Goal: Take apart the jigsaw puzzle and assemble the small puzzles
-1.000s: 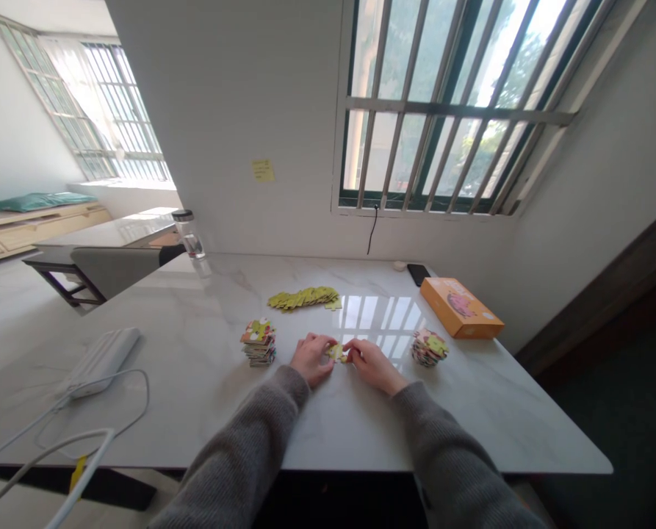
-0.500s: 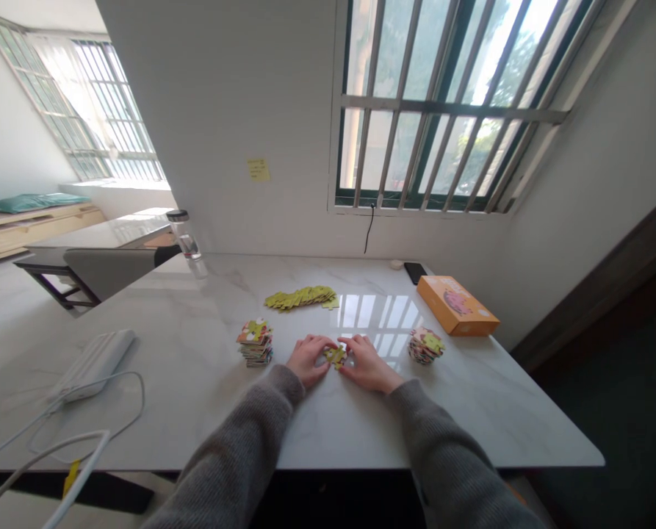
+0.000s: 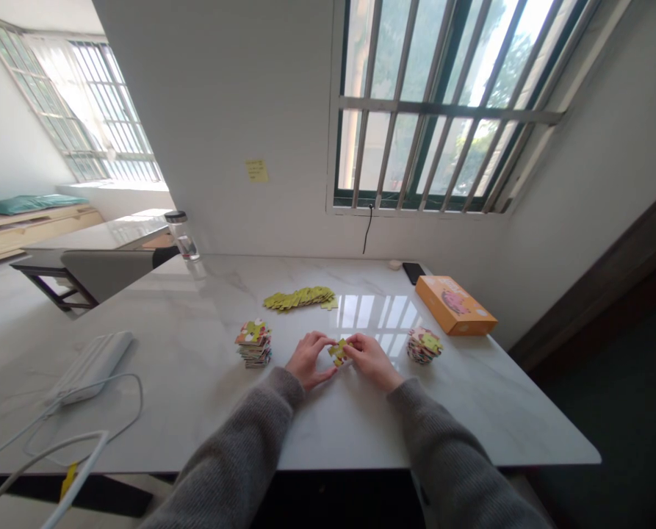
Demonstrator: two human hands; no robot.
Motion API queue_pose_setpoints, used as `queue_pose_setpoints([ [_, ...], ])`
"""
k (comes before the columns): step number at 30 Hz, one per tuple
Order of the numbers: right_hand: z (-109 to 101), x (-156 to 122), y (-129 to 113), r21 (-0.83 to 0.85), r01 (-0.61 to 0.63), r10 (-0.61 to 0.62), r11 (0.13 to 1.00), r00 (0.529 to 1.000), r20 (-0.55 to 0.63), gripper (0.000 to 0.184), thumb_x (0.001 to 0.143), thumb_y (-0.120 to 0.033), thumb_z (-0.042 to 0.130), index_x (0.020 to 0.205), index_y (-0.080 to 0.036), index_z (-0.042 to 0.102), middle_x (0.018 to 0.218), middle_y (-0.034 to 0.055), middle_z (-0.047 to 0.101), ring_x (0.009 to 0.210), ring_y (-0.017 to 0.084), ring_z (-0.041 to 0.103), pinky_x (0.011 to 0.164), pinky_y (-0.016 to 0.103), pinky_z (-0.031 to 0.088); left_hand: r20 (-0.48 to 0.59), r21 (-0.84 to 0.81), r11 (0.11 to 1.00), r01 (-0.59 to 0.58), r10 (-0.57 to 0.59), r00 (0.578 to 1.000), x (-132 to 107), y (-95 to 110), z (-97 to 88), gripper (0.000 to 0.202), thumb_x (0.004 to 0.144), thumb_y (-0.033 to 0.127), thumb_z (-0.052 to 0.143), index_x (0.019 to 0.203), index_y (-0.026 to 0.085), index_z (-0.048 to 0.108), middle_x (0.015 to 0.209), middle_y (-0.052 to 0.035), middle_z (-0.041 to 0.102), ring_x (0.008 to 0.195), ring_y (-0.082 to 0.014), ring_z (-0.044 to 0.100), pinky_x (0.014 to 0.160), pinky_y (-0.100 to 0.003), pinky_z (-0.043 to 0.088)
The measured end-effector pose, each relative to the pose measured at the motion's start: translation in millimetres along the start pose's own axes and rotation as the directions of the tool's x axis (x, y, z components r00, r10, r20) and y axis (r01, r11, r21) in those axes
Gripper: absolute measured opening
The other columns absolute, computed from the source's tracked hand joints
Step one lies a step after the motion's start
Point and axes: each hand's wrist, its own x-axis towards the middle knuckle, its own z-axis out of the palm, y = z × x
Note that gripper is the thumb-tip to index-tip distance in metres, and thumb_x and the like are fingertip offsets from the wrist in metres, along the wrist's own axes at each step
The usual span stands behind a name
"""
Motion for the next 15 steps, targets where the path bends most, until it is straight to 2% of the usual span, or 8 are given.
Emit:
queue_pose_setpoints([
  [4, 2, -4, -4, 0.095, -0.040, 0.042, 0.995, 0.999, -0.018, 0.036, 0.070, -0.047, 0.074, 0.084, -0.018, 0.058, 0.073, 0.0023, 0.071, 0.070, 0.018, 0.067, 0.066, 0.029, 0.049, -0.011, 0.036, 0.999, -0.028, 0.028, 1.000, -1, 2, 0.0, 0.038, 0.073, 0.020, 0.069, 0.109, 0.023, 0.060, 0.107, -0.0063, 0.059, 0.103, -0.0249, 0.054, 0.093, -0.040, 0.043],
  [6, 3, -5, -4, 0.122, -0.060, 0.063, 0.991, 0.998, -0.024, 0.038, 0.070, -0.047, 0.075, 0.085, -0.018, 0.056, 0.073, 0.0025, 0.071, 0.067, 0.017, 0.066, 0.063, 0.028, 0.047, -0.010, 0.045, 0.998, -0.042, 0.043, 0.999, -2, 3, -1.1, 0.040, 0.071, 0.020, 0.072, 0.109, 0.023, 0.060, 0.108, -0.0064, 0.059, 0.103, -0.0250, 0.054, 0.093, -0.040, 0.042],
  [10, 6, -6, -3, 0.085, -0.059, 0.062, 0.995, 0.998, -0.029, 0.034, 0.074, -0.045, 0.071, 0.085, -0.019, 0.052, 0.073, 0.0027, 0.070, 0.064, 0.016, 0.063, 0.060, 0.028, 0.046, -0.021, 0.033, 0.999, -0.039, 0.040, 0.999, -2, 6, -2.2, 0.040, 0.071, 0.024, 0.074, 0.108, 0.022, 0.060, 0.109, -0.0072, 0.060, 0.103, -0.0256, 0.054, 0.092, -0.040, 0.043],
  [13, 4, -10, -9, -0.097, 0.085, -0.089, 0.992, 0.995, -0.035, 0.030, 0.081, -0.040, 0.064, 0.098, -0.018, 0.054, 0.087, 0.0051, 0.069, 0.075, 0.017, 0.063, 0.063, 0.029, 0.047, -0.056, -0.023, 0.999, -0.027, 0.026, 0.998, -1, 7, -1.9, 0.034, 0.072, 0.018, 0.069, 0.105, 0.022, 0.060, 0.107, -0.0064, 0.062, 0.103, -0.0247, 0.055, 0.094, -0.041, 0.043],
  [15, -1, -15, -15, -0.257, 0.248, -0.250, 0.934, 0.968, 0.025, 0.033, 0.084, -0.034, 0.062, 0.112, -0.019, 0.055, 0.106, 0.0080, 0.066, 0.090, 0.018, 0.062, 0.070, 0.030, 0.050, -0.089, -0.083, 0.996, -0.017, 0.010, 0.996, -1, 8, -2.5, 0.034, 0.070, 0.014, 0.067, 0.102, 0.022, 0.059, 0.106, -0.0060, 0.063, 0.103, -0.0245, 0.056, 0.095, -0.041, 0.044],
])
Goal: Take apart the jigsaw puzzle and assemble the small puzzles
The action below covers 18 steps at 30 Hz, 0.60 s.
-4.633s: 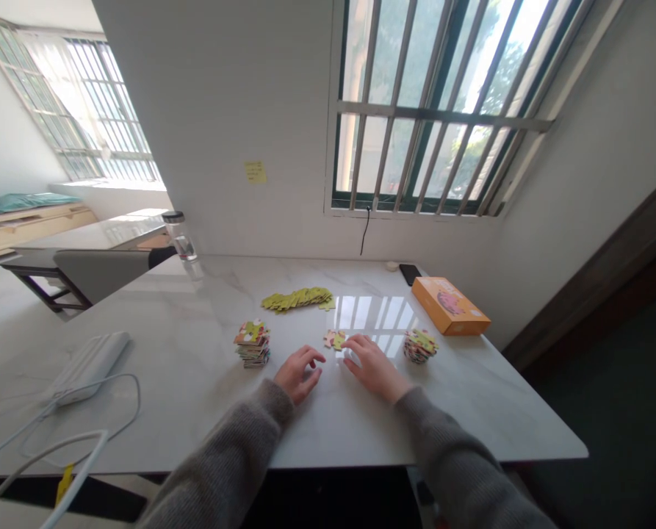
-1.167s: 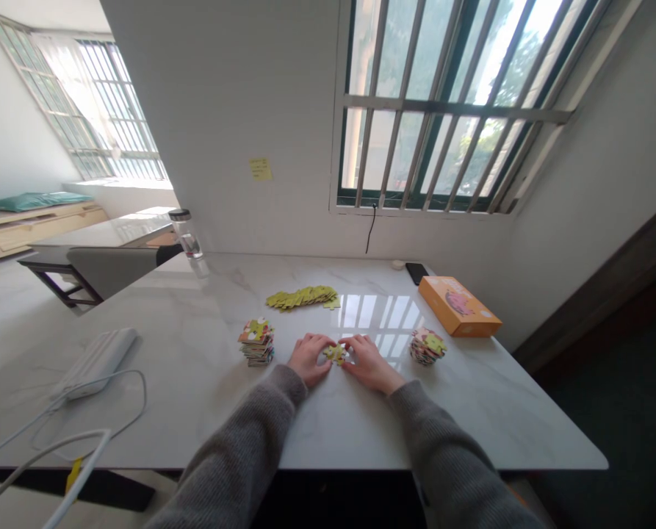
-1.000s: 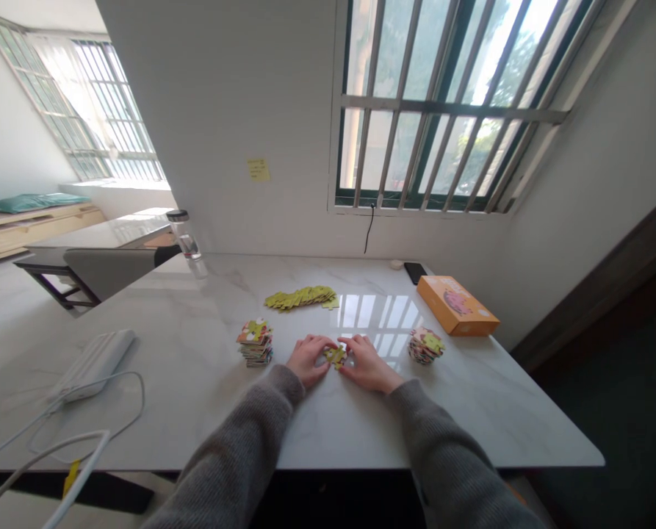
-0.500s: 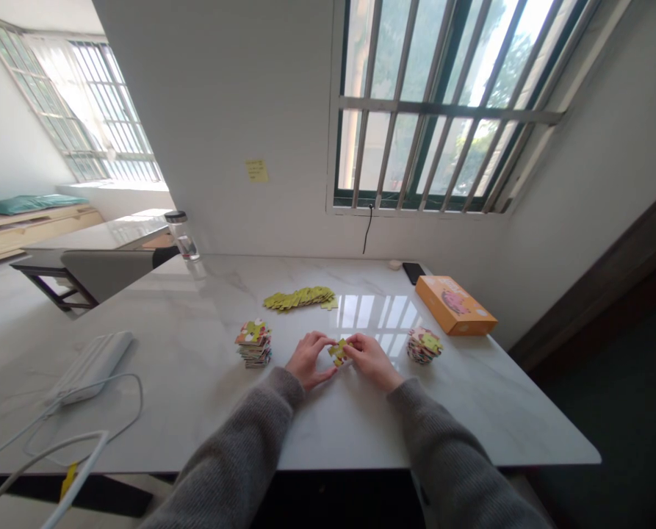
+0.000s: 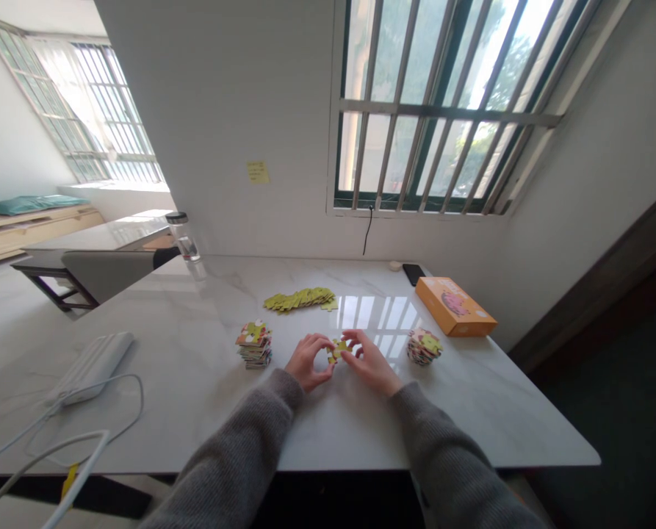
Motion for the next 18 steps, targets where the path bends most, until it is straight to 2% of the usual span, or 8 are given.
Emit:
queue_pose_setpoints([
  [3, -10, -4, -6, -0.138, 0.181, -0.170, 0.974, 0.982, 0.087, 0.035, 0.085, -0.028, 0.063, 0.119, -0.023, 0.055, 0.115, 0.0077, 0.061, 0.101, 0.019, 0.058, 0.078, 0.032, 0.051, -0.040, -0.085, 0.996, 0.027, -0.031, 0.999, 0, 4, -2.4, 0.032, 0.069, 0.011, 0.064, 0.097, 0.021, 0.057, 0.102, -0.0054, 0.063, 0.100, -0.0233, 0.058, 0.091, -0.039, 0.046],
  [7, -14, -11, -7, -0.251, 0.240, -0.222, 0.938, 0.970, 0.099, 0.033, 0.083, -0.028, 0.070, 0.114, -0.024, 0.059, 0.103, 0.0055, 0.063, 0.097, 0.021, 0.059, 0.081, 0.035, 0.051, 0.005, -0.162, 0.986, 0.049, -0.049, 0.999, 0, 10, -5.6, 0.029, 0.068, 0.011, 0.061, 0.095, 0.021, 0.056, 0.099, -0.0047, 0.062, 0.093, -0.0205, 0.058, 0.081, -0.034, 0.048],
  [11, -15, -24, -13, -0.395, 0.312, -0.312, 0.864, 0.948, 0.065, 0.030, 0.086, -0.032, 0.069, 0.113, -0.025, 0.060, 0.106, 0.0073, 0.066, 0.103, 0.025, 0.058, 0.090, 0.041, 0.048, 0.081, -0.227, 0.969, 0.094, -0.077, 0.994, -2, 9, -6.1, 0.050, 0.067, 0.014, 0.061, 0.116, 0.021, 0.051, 0.110, -0.0067, 0.057, 0.095, -0.0200, 0.058, 0.080, -0.033, 0.048],
  [14, -28, -38, -19, -0.539, 0.289, -0.363, 0.791, 0.931, -0.034, 0.026, 0.090, -0.034, 0.064, 0.115, -0.026, 0.061, 0.112, 0.0086, 0.067, 0.106, 0.027, 0.057, 0.093, 0.044, 0.044, 0.114, -0.253, 0.964, 0.088, -0.061, 0.992, -4, 5, -5.3, 0.060, 0.069, 0.015, 0.057, 0.127, 0.021, 0.044, 0.119, -0.0088, 0.051, 0.098, -0.0199, 0.057, 0.080, -0.034, 0.049],
  [18, -67, -55, -11, -0.698, 0.138, -0.416, 0.703, 0.876, -0.246, 0.024, 0.092, -0.034, 0.060, 0.114, -0.025, 0.063, 0.115, 0.0078, 0.067, 0.111, 0.027, 0.057, 0.099, 0.044, 0.038, 0.148, -0.244, 0.967, 0.076, -0.041, 0.988, -5, 2, -3.5, 0.052, 0.073, 0.015, 0.052, 0.124, 0.020, 0.047, 0.116, -0.0089, 0.049, 0.094, -0.0188, 0.057, 0.075, -0.032, 0.050],
])
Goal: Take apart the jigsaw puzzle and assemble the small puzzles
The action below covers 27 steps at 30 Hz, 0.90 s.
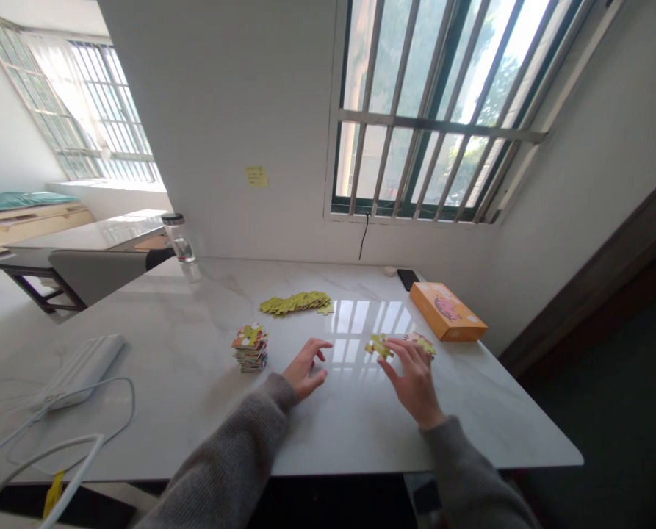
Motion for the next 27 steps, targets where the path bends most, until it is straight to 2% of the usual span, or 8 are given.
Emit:
queue_pose_setpoints([
  [3, -19, -4, 35, -0.148, -0.055, 0.039, 0.987, 0.993, -0.111, 0.024, 0.091, -0.039, 0.059, 0.107, -0.022, 0.064, 0.113, 0.0090, 0.068, 0.108, 0.027, 0.057, 0.097, 0.042, 0.035, 0.009, 0.010, 1.000, 0.008, -0.008, 1.000, 0, 0, 1.4, 0.049, 0.074, 0.014, 0.052, 0.122, 0.020, 0.048, 0.115, -0.0085, 0.050, 0.092, -0.0180, 0.057, 0.074, -0.031, 0.050],
  [7, -30, -8, 70, -0.258, -0.113, 0.074, 0.959, 0.985, -0.156, 0.027, 0.091, -0.044, 0.057, 0.100, -0.020, 0.066, 0.104, 0.0088, 0.070, 0.100, 0.026, 0.058, 0.090, 0.039, 0.035, 0.018, 0.019, 1.000, 0.015, -0.015, 1.000, 1, -2, 2.8, 0.046, 0.074, 0.014, 0.052, 0.120, 0.020, 0.050, 0.113, -0.0076, 0.050, 0.091, -0.0171, 0.057, 0.073, -0.029, 0.050],
  [12, -23, -12, 85, -0.283, -0.138, 0.102, 0.949, 0.985, -0.137, 0.026, 0.090, -0.044, 0.057, 0.097, -0.020, 0.064, 0.099, 0.0073, 0.069, 0.096, 0.026, 0.057, 0.086, 0.037, 0.038, 0.024, 0.034, 0.999, 0.024, -0.025, 0.999, 1, -3, 3.6, 0.042, 0.076, 0.014, 0.051, 0.118, 0.021, 0.051, 0.112, -0.0069, 0.050, 0.090, -0.0165, 0.056, 0.074, -0.029, 0.050],
  [15, -21, -12, 86, -0.254, -0.124, 0.093, 0.959, 0.987, -0.130, 0.023, 0.089, -0.041, 0.057, 0.095, -0.020, 0.062, 0.105, 0.0090, 0.065, 0.099, 0.026, 0.055, 0.089, 0.039, 0.040, 0.019, 0.033, 0.999, 0.025, -0.026, 0.999, 0, -2, 4.0, 0.040, 0.077, 0.014, 0.052, 0.116, 0.021, 0.052, 0.111, -0.0066, 0.050, 0.088, -0.0162, 0.056, 0.074, -0.029, 0.049],
  [18, -23, -8, 75, -0.255, -0.105, 0.060, 0.961, 0.982, -0.178, 0.023, 0.087, -0.040, 0.060, 0.097, -0.019, 0.062, 0.115, 0.0125, 0.060, 0.108, 0.028, 0.052, 0.095, 0.044, 0.040, 0.017, 0.031, 0.999, 0.022, -0.022, 1.000, 1, -1, 4.5, 0.040, 0.077, 0.014, 0.051, 0.116, 0.020, 0.052, 0.111, -0.0067, 0.050, 0.087, -0.0157, 0.056, 0.074, -0.029, 0.050],
  [21, -16, -3, 44, -0.195, -0.049, 0.025, 0.980, 0.991, -0.128, 0.016, 0.090, -0.031, 0.056, 0.100, -0.020, 0.062, 0.114, 0.0109, 0.060, 0.109, 0.028, 0.051, 0.098, 0.045, 0.039, 0.002, 0.044, 0.999, 0.017, -0.017, 1.000, 2, -1, 5.1, 0.038, 0.077, 0.013, 0.051, 0.115, 0.020, 0.054, 0.109, -0.0066, 0.052, 0.086, -0.0154, 0.057, 0.073, -0.028, 0.050],
  [24, 9, 1, 2, -0.057, 0.053, -0.046, 0.997, 0.992, 0.117, 0.014, 0.092, -0.024, 0.052, 0.101, -0.021, 0.061, 0.107, 0.0086, 0.062, 0.106, 0.025, 0.054, 0.097, 0.043, 0.041, -0.042, 0.096, 0.995, 0.017, -0.013, 0.999, 2, -1, 4.9, 0.031, 0.078, 0.012, 0.050, 0.107, 0.019, 0.057, 0.101, -0.0056, 0.056, 0.085, -0.0158, 0.058, 0.074, -0.029, 0.049],
  [27, 45, 7, -29, 0.036, 0.083, -0.090, 0.996, 0.939, 0.332, 0.023, 0.089, -0.020, 0.054, 0.111, -0.021, 0.061, 0.114, 0.0101, 0.060, 0.111, 0.026, 0.052, 0.096, 0.039, 0.043, -0.109, 0.147, 0.989, 0.003, 0.014, 0.994, 1, 1, 3.9, 0.022, 0.081, 0.012, 0.048, 0.098, 0.019, 0.060, 0.091, -0.0043, 0.058, 0.084, -0.0164, 0.058, 0.078, -0.030, 0.048],
])
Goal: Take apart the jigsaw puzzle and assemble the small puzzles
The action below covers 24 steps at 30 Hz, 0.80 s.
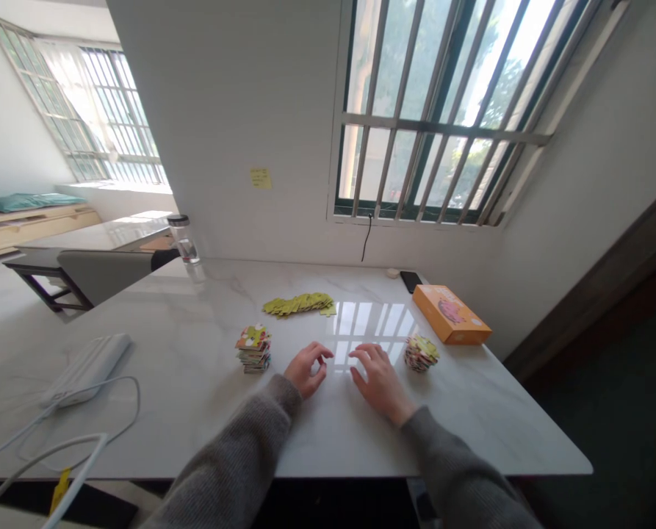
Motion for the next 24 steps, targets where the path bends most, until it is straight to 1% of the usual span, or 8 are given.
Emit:
queue_pose_setpoints([
  [3, 31, 26, -6, -0.018, 0.013, -0.012, 1.000, 0.996, 0.089, 0.035, 0.087, -0.024, 0.058, 0.122, -0.021, 0.058, 0.123, 0.0124, 0.057, 0.119, 0.028, 0.048, 0.101, 0.042, 0.040, -0.082, 0.020, 0.999, -0.029, 0.031, 0.996, -1, 0, -1.5, 0.019, 0.083, 0.012, 0.047, 0.094, 0.019, 0.061, 0.087, -0.0036, 0.059, 0.082, -0.0165, 0.058, 0.078, -0.030, 0.048],
  [6, 53, 59, 3, -0.046, 0.016, -0.009, 0.999, 0.991, 0.136, 0.036, 0.090, -0.026, 0.056, 0.125, -0.021, 0.057, 0.128, 0.0115, 0.055, 0.121, 0.025, 0.046, 0.106, 0.040, 0.036, -0.138, 0.087, 0.996, 0.037, -0.024, 0.990, -1, -4, -2.5, 0.016, 0.084, 0.013, 0.046, 0.091, 0.019, 0.060, 0.082, -0.0029, 0.059, 0.080, -0.0165, 0.057, 0.078, -0.030, 0.047],
  [10, 70, 113, 16, -0.122, 0.016, 0.013, 0.992, 0.971, 0.238, 0.035, 0.093, -0.023, 0.049, 0.127, -0.021, 0.057, 0.131, 0.0109, 0.054, 0.122, 0.024, 0.046, 0.105, 0.040, 0.035, -0.079, 0.352, 0.914, 0.201, -0.185, 0.980, -2, -9, -3.6, 0.013, 0.078, 0.014, 0.053, 0.086, 0.019, 0.061, 0.090, -0.0061, 0.059, 0.092, -0.0220, 0.056, 0.084, -0.035, 0.046],
  [12, 77, 141, 18, -0.124, 0.057, -0.021, 0.991, 0.963, 0.268, 0.035, 0.092, -0.023, 0.051, 0.126, -0.021, 0.058, 0.131, 0.0108, 0.054, 0.121, 0.026, 0.047, 0.104, 0.041, 0.035, -0.034, 0.469, 0.853, 0.229, -0.241, 0.970, -3, -9, -4.1, 0.016, 0.075, 0.016, 0.056, 0.090, 0.020, 0.062, 0.098, -0.0075, 0.059, 0.100, -0.0248, 0.053, 0.087, -0.038, 0.044],
  [14, 82, 166, 17, -0.115, 0.119, -0.080, 0.986, 0.950, 0.302, 0.036, 0.090, -0.025, 0.055, 0.125, -0.023, 0.059, 0.129, 0.0097, 0.056, 0.120, 0.026, 0.047, 0.105, 0.042, 0.033, -0.017, 0.529, 0.812, 0.248, -0.282, 0.959, -6, -7, -4.4, 0.020, 0.076, 0.018, 0.057, 0.095, 0.021, 0.060, 0.104, -0.0078, 0.057, 0.104, -0.0256, 0.051, 0.090, -0.039, 0.043],
  [17, 92, 198, 7, -0.101, 0.213, -0.168, 0.972, 0.926, 0.337, 0.035, 0.087, -0.032, 0.060, 0.121, -0.024, 0.062, 0.126, 0.0093, 0.057, 0.121, 0.027, 0.046, 0.107, 0.044, 0.030, -0.005, 0.549, 0.791, 0.270, -0.320, 0.947, -9, -3, -4.8, 0.023, 0.077, 0.022, 0.057, 0.100, 0.021, 0.058, 0.110, -0.0081, 0.055, 0.108, -0.0258, 0.049, 0.093, -0.039, 0.042],
  [21, 111, 230, -22, -0.093, 0.282, -0.234, 0.955, 0.908, 0.348, 0.027, 0.092, -0.033, 0.051, 0.110, -0.019, 0.065, 0.119, 0.0125, 0.059, 0.118, 0.027, 0.046, 0.108, 0.046, 0.027, 0.018, 0.568, 0.775, 0.277, -0.348, 0.937, -9, 0, -6.8, 0.024, 0.077, 0.024, 0.057, 0.102, 0.021, 0.056, 0.111, -0.0079, 0.054, 0.109, -0.0264, 0.047, 0.094, -0.039, 0.041],
  [24, 128, 247, -44, -0.073, 0.319, -0.271, 0.945, 0.888, 0.371, 0.035, 0.094, -0.039, 0.048, 0.120, -0.020, 0.061, 0.127, 0.0130, 0.056, 0.124, 0.027, 0.043, 0.110, 0.046, 0.025, 0.044, 0.585, 0.765, 0.269, -0.361, 0.931, -8, -1, -9.0, 0.026, 0.078, 0.026, 0.057, 0.104, 0.021, 0.055, 0.114, -0.0083, 0.054, 0.110, -0.0273, 0.046, 0.093, -0.040, 0.041],
])
